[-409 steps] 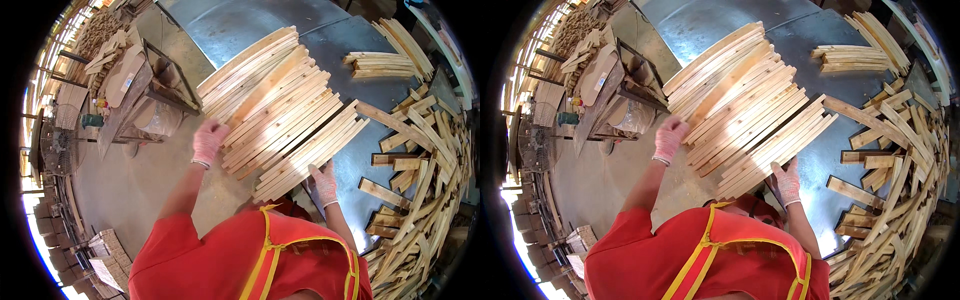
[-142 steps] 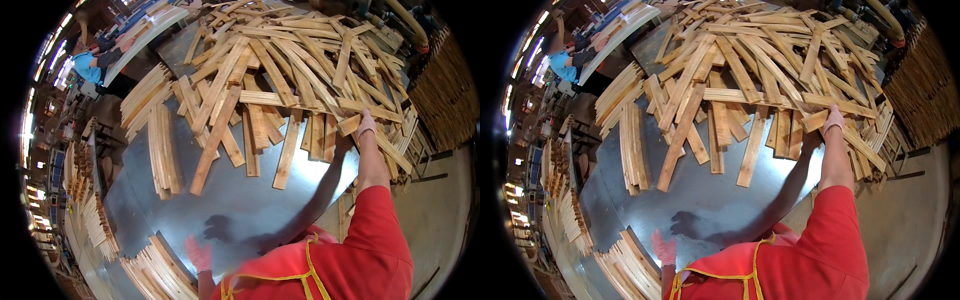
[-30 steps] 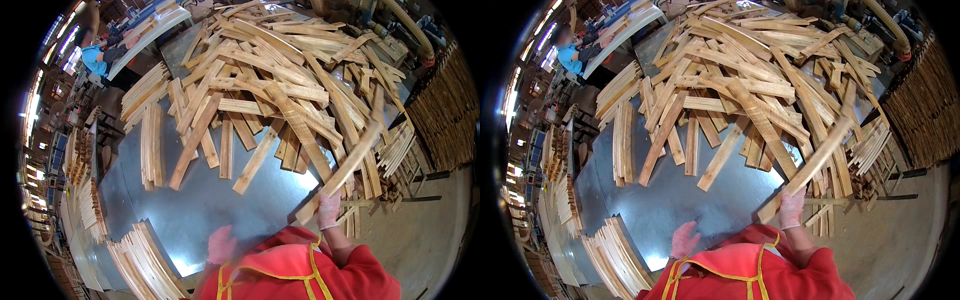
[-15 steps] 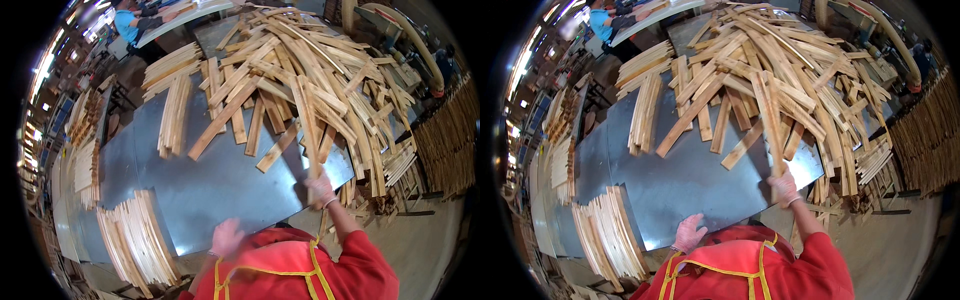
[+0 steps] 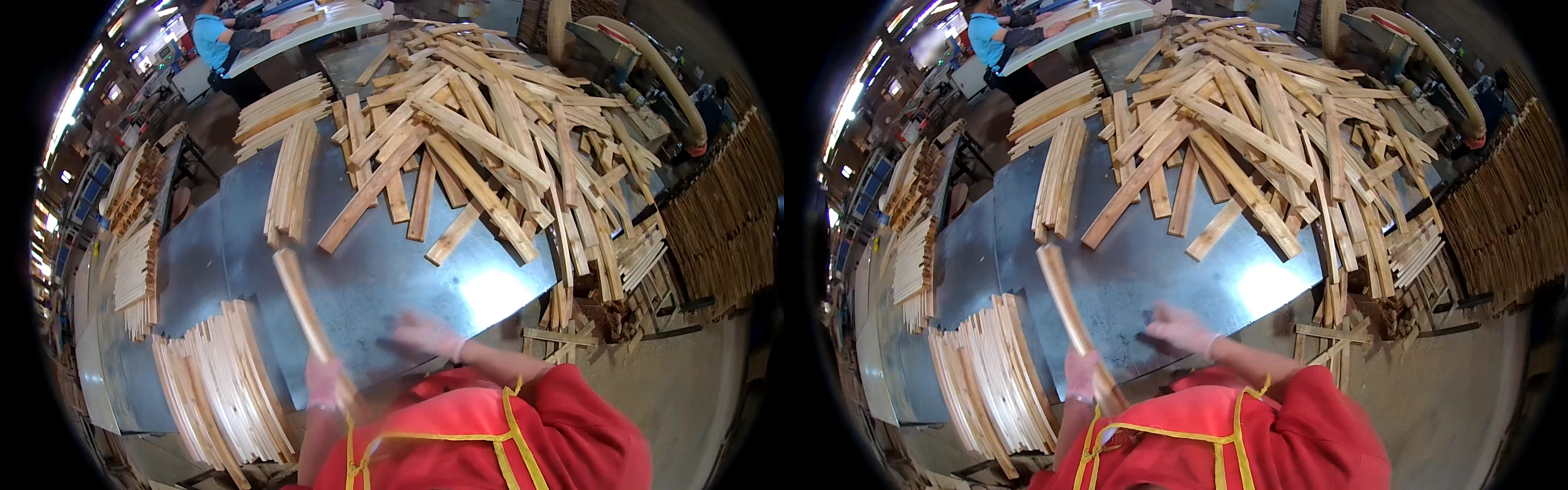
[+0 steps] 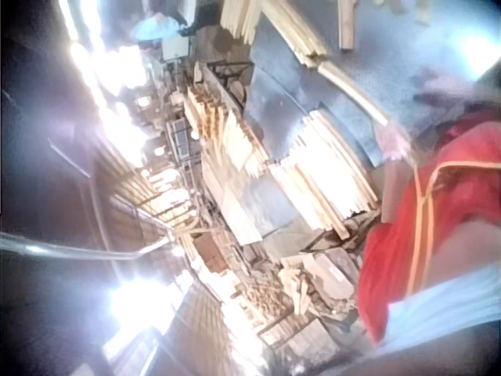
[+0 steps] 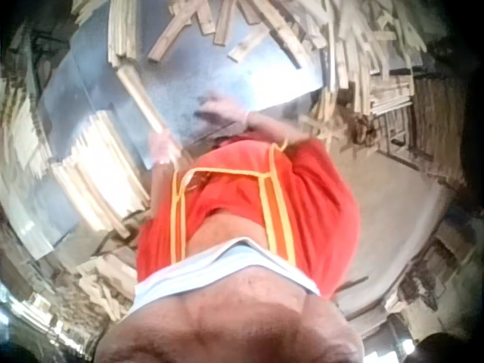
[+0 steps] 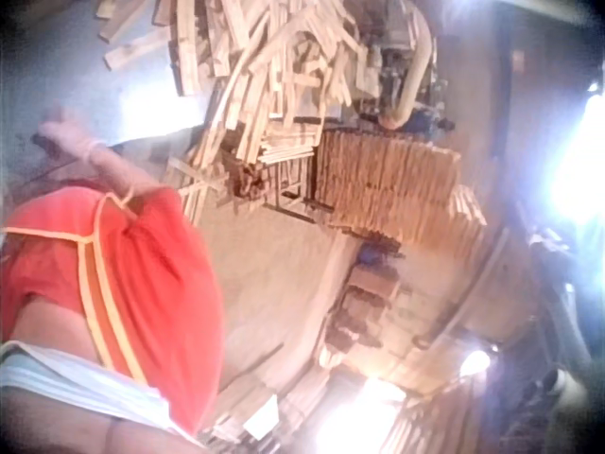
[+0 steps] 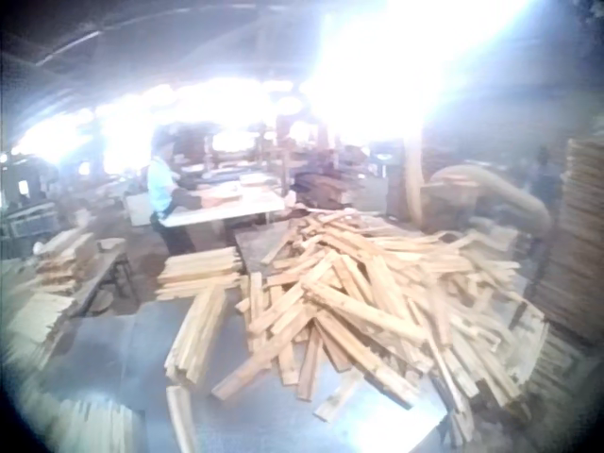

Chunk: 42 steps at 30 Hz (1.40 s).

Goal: The person repeatedly picks up thin wooden planks from a large pile on a metal table and stacks them into a neat, aligned pile. The person wears pink gloves and a red shirt with yellow straps. Another worker is visible in the background performing similar tasks.

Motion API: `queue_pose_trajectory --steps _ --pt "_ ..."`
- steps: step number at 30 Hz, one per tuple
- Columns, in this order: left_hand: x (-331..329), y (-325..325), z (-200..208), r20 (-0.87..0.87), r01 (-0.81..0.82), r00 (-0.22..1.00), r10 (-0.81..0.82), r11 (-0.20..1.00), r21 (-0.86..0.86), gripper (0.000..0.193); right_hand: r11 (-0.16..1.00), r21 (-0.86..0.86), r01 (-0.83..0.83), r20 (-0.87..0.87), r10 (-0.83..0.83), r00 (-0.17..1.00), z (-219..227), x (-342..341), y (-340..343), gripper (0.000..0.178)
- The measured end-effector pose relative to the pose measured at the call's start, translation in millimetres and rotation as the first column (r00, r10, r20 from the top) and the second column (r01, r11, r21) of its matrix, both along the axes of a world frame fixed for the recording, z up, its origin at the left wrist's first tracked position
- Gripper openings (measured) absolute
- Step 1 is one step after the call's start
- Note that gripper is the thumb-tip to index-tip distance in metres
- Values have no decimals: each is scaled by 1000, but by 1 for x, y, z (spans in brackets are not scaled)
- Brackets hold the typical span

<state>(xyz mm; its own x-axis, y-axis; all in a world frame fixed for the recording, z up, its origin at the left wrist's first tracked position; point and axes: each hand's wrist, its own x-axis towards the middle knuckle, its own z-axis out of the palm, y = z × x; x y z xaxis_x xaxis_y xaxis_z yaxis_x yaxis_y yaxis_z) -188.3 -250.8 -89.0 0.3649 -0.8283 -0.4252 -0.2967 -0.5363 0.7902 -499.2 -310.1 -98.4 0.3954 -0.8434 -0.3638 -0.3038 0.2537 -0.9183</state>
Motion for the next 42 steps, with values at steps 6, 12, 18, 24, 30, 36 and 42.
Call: queue_pose_trajectory --steps 6,12,18,24,30,36,42 --pt "103 100 -19 910 -89 389 -141 978 190 68 738 -426 522 -229 -647 727 36 -201 -103 76" --pt "128 95 -24 932 -277 295 -212 914 296 92 622 -774 119 -545 -749 377 66 -300 -234 65" --pt "9 24 -43 871 219 403 -280 954 205 89 736 -674 61 -683 -653 326 56 -313 -287 58" --pt "-118 -15 -18 637 477 586 -500 849 227 77 769 -602 215 -587 -609 534 19 -280 -161 60" --pt "-146 -18 -18 541 606 612 -578 782 150 77 897 -357 260 -666 -440 603 -6 -257 -118 94" --pt "-168 -39 -28 109 489 872 -478 859 -151 77 921 -69 383 -264 -387 883 32 -112 -3 99" --pt "-119 -64 -27 -394 -92 918 55 993 -76 62 957 -244 -158 -210 107 972 44 -15 31 87"
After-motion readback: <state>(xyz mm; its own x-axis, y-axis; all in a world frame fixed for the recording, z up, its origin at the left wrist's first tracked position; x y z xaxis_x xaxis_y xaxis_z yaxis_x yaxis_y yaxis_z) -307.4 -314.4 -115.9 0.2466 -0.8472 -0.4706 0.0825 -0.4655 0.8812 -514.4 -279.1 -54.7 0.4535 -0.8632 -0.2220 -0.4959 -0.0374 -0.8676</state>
